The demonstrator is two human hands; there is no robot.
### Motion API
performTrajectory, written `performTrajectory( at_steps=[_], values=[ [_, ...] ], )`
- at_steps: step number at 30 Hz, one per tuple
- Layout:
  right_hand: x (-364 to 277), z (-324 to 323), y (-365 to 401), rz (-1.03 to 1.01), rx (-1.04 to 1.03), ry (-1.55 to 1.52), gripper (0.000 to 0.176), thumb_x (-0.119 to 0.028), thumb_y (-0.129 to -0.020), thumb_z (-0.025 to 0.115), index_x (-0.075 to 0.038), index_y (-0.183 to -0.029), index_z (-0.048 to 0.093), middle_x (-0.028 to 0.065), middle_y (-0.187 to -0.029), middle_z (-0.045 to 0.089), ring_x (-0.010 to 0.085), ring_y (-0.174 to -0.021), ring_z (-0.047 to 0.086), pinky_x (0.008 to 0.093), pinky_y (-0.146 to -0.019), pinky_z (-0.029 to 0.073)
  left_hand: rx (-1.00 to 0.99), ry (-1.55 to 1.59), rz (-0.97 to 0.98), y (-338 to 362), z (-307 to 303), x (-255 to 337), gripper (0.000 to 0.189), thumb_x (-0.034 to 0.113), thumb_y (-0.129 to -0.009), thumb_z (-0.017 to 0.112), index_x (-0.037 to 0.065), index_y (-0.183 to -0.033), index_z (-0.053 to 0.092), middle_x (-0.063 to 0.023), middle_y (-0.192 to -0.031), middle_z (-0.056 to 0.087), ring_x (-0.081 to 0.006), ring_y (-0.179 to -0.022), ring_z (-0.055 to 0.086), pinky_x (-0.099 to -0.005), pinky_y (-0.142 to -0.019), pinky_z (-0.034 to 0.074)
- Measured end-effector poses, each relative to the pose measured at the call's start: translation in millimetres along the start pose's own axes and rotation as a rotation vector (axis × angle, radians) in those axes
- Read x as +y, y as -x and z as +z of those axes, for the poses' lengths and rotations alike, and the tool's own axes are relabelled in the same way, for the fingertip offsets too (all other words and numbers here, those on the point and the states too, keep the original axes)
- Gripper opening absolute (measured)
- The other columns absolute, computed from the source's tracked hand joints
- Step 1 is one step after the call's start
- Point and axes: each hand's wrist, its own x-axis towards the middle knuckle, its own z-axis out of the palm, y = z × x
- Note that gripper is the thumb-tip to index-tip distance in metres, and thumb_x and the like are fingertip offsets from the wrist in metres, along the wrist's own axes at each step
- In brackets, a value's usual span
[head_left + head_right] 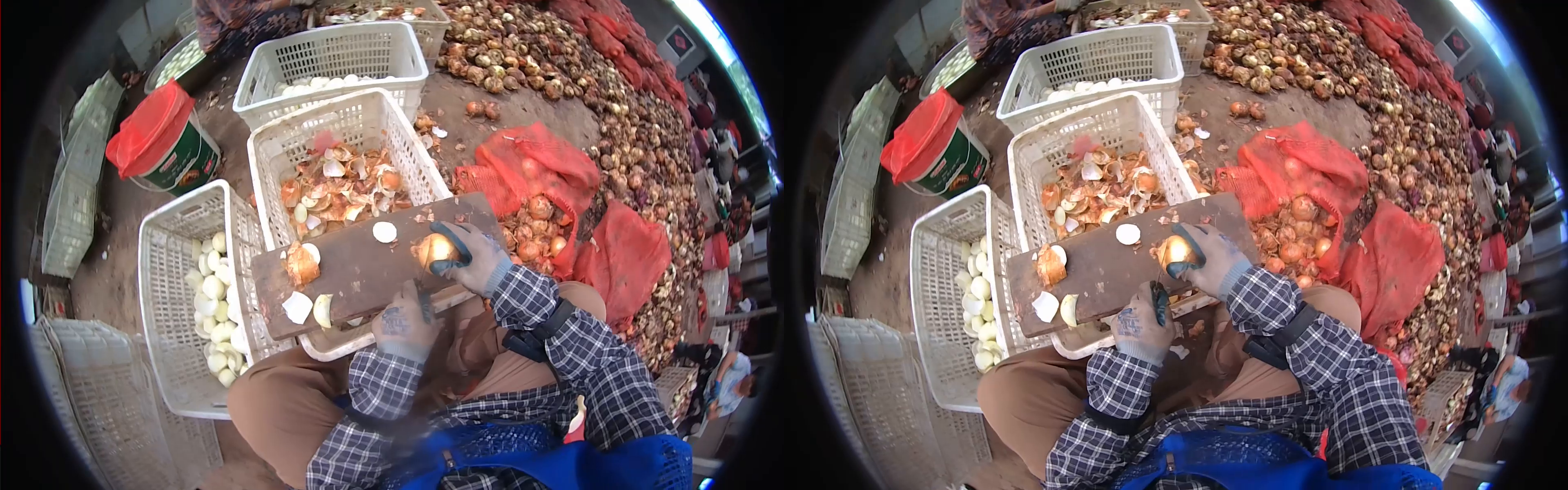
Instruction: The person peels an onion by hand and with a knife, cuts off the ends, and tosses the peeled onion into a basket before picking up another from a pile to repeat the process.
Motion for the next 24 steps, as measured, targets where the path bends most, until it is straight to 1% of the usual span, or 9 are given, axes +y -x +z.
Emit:
performTrajectory(
  at_steps=[2,5,9,12,15,18,21,23,24],
  values=[
    [-4.4,-2.6,1.0,0.02,-0.006,0.014,0.072,-0.03,-0.076,0.076,-0.013,-0.138,0.044,0.0239,-0.126,0.05,0.0395,-0.118,0.05,0.0424,-0.101,0.041,-0.008,0.0,0.021,-2.4,1.6,-1.4,0.035,0.019,-0.079,0.063,0.007,-0.109,0.051,-0.0179,-0.085,0.064,-0.0351,-0.08,0.065,-0.0453,-0.07,0.051],
    [-7.2,-2.8,2.1,0.044,-0.005,0.003,0.072,-0.028,-0.076,0.076,-0.011,-0.138,0.043,0.0247,-0.125,0.05,0.0399,-0.118,0.05,0.0426,-0.101,0.041,-0.043,-0.035,0.003,-4.5,-2.7,3.3,0.034,0.019,-0.079,0.062,0.006,-0.108,0.051,-0.0195,-0.085,0.064,-0.0359,-0.082,0.065,-0.0457,-0.073,0.051],
    [-4.3,2.7,2.0,0.01,0.023,0.003,0.073,-0.028,-0.076,0.075,-0.008,-0.138,0.042,0.0257,-0.127,0.048,0.0403,-0.119,0.049,0.0428,-0.101,0.041,-0.137,-0.096,-0.047,-12.5,-12.4,12.1,0.034,0.021,-0.08,0.062,0.004,-0.108,0.051,-0.0214,-0.091,0.066,-0.0365,-0.086,0.066,-0.0451,-0.077,0.051],
    [-7.3,0.2,3.1,0.056,0.007,0.012,0.074,-0.027,-0.076,0.075,-0.007,-0.138,0.041,0.0258,-0.128,0.048,0.0403,-0.119,0.048,0.043,-0.101,0.041,-0.19,-0.153,-0.086,-15.5,-18.6,21.1,0.034,0.022,-0.081,0.062,0.003,-0.107,0.051,-0.0216,-0.095,0.066,-0.0359,-0.09,0.066,-0.0442,-0.08,0.051],
    [-0.8,6.5,2.0,-0.019,0.014,0.079,0.075,-0.027,-0.076,0.075,-0.007,-0.139,0.04,0.0266,-0.13,0.046,0.0401,-0.121,0.047,0.0423,-0.102,0.04,-0.237,-0.189,-0.115,-20.0,-20.9,24.8,0.035,0.023,-0.081,0.061,0.001,-0.107,0.052,-0.0214,-0.097,0.067,-0.0347,-0.093,0.066,-0.0432,-0.082,0.051],
    [-1.1,9.2,3.9,-0.025,0.067,0.054,0.071,-0.025,-0.076,0.075,-0.008,-0.137,0.044,0.0253,-0.131,0.047,0.0385,-0.12,0.048,0.0412,-0.101,0.041,-0.271,-0.195,-0.142,-23.9,-14.8,20.1,0.036,0.023,-0.081,0.06,0.001,-0.108,0.052,-0.0215,-0.099,0.067,-0.0339,-0.096,0.066,-0.0426,-0.084,0.051],
    [4.1,-16.7,-7.0,0.035,-0.079,-0.062,0.065,-0.025,-0.076,0.074,-0.009,-0.134,0.048,0.0228,-0.131,0.049,0.0367,-0.12,0.05,0.0404,-0.101,0.042,-0.251,-0.198,-0.132,-12.5,-12.7,13.1,0.037,0.025,-0.081,0.06,0.001,-0.108,0.053,-0.0216,-0.101,0.067,-0.0337,-0.095,0.066,-0.0422,-0.085,0.051],
    [10.8,-23.5,-10.8,0.003,-0.068,-0.081,0.062,-0.024,-0.077,0.074,-0.009,-0.132,0.051,0.0212,-0.13,0.05,0.0358,-0.119,0.051,0.0405,-0.101,0.042,-0.232,-0.241,-0.097,-3.3,-7.9,9.9,0.037,0.027,-0.082,0.061,0.001,-0.106,0.053,-0.0216,-0.1,0.068,-0.0341,-0.091,0.068,-0.0417,-0.082,0.052],
    [13.7,-23.8,-9.8,-0.009,-0.061,-0.094,0.061,-0.024,-0.077,0.074,-0.009,-0.131,0.052,0.0203,-0.13,0.051,0.0354,-0.119,0.051,0.0406,-0.101,0.042,-0.27,-0.233,-0.121,-3.0,-10.6,11.9,0.037,0.027,-0.083,0.06,0.001,-0.109,0.053,-0.0214,-0.1,0.068,-0.0339,-0.094,0.067,-0.042,-0.084,0.051]
  ],
)
